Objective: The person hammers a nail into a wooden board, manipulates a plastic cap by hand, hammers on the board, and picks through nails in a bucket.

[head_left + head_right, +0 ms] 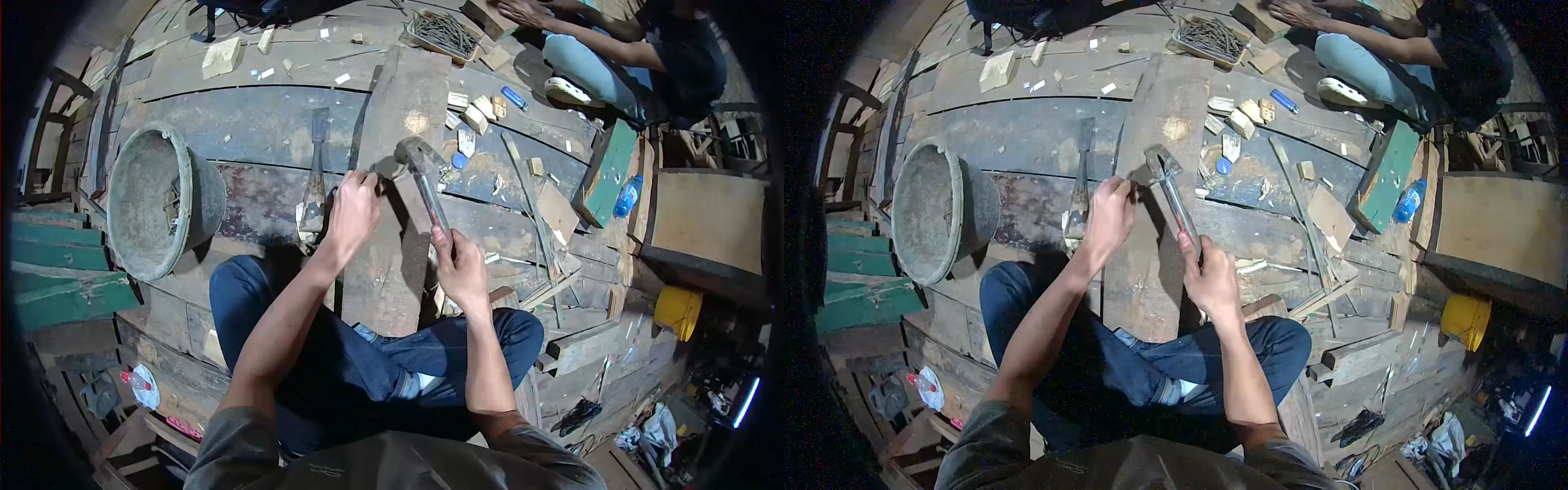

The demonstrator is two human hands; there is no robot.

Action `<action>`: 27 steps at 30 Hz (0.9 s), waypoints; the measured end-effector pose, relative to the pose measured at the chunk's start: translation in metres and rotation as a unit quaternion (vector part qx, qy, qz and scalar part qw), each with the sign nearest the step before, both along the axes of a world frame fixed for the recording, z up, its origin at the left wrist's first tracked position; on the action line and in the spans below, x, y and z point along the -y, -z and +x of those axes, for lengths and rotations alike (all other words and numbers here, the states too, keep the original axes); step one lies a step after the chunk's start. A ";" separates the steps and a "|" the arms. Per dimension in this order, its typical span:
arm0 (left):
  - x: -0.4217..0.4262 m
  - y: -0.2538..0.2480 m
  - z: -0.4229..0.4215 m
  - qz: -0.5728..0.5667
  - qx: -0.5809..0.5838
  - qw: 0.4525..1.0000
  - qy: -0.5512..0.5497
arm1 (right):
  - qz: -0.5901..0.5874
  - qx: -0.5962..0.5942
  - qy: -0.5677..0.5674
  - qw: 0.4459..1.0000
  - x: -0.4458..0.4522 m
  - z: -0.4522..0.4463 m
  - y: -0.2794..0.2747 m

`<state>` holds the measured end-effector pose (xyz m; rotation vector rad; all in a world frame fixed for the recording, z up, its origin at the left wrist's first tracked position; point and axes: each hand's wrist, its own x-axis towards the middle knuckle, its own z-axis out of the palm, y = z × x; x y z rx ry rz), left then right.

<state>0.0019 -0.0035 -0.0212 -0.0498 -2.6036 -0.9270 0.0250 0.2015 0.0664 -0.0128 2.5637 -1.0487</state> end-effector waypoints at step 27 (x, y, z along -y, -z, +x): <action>0.000 -0.008 -0.001 0.061 0.038 0.997 -0.038 | 0.010 0.021 0.010 1.000 0.004 0.002 0.013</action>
